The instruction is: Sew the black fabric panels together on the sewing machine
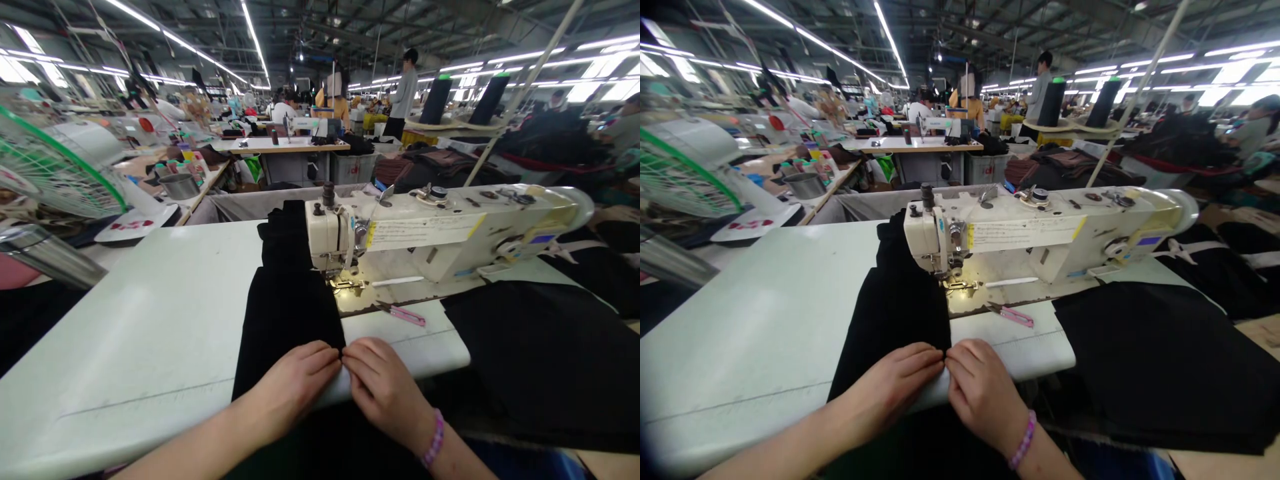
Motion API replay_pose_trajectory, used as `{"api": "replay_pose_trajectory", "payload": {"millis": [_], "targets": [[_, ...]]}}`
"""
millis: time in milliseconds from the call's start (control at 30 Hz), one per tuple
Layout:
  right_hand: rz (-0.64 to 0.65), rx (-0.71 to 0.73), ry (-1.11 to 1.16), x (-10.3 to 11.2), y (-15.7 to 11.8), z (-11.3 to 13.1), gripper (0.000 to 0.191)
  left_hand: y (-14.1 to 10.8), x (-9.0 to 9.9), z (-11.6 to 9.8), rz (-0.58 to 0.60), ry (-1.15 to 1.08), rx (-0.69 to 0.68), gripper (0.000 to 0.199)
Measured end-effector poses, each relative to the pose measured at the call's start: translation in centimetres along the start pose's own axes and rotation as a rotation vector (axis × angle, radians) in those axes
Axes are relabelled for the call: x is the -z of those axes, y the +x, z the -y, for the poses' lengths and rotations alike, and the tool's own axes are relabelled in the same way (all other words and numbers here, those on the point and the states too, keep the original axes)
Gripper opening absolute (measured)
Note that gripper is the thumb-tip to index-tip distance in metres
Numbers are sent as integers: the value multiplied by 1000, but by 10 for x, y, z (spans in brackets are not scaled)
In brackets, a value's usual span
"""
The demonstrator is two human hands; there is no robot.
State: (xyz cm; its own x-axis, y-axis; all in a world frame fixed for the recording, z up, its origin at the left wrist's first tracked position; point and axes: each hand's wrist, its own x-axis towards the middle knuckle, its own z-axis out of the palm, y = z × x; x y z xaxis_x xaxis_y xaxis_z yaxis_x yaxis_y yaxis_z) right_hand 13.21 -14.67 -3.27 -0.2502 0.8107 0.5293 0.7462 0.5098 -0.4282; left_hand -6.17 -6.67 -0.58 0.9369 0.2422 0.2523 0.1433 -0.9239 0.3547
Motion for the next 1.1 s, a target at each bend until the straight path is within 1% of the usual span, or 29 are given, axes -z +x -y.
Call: {"api": "replay_pose_trajectory", "payload": {"millis": [100,200,300,333,400,467,500,567,633,667,767,867,933,1000,1100], "targets": [[1,-28,-22,-2,14,-6,26,10,4,23,3,75,-59,23],[-47,-82,-82,8,21,-14,21,19,8,41,-29,108,-64,23],[-187,-212,-216,35,13,-29,17,23,12,54,-45,116,-67,25],[-234,-280,-282,47,7,-37,16,24,13,58,-44,116,-70,25],[-278,-451,-440,75,-9,-53,18,27,15,67,-50,114,-68,26],[-236,-642,-609,101,-30,-71,24,30,16,77,-60,111,-58,27],[-190,-722,-676,112,-41,-81,27,32,17,82,-70,107,-52,28],[-59,-820,-719,126,-60,-97,30,36,19,92,-81,99,-37,29],[52,-868,-667,131,-73,-110,27,40,22,100,-84,96,-25,31],[82,-884,-634,130,-77,-114,24,42,24,104,-78,101,-15,31],[80,-932,-586,126,-78,-119,19,49,31,113,-45,132,22,31],[22,-941,-513,132,-79,-117,25,53,37,117,-21,172,70,30],[-61,-937,-466,143,-84,-114,30,54,39,114,-14,206,112,29],[-180,-921,-482,156,-89,-111,31,52,38,102,-24,248,166,28],[-316,-883,-520,167,-89,-98,27,49,33,72,-45,274,199,28]]}}
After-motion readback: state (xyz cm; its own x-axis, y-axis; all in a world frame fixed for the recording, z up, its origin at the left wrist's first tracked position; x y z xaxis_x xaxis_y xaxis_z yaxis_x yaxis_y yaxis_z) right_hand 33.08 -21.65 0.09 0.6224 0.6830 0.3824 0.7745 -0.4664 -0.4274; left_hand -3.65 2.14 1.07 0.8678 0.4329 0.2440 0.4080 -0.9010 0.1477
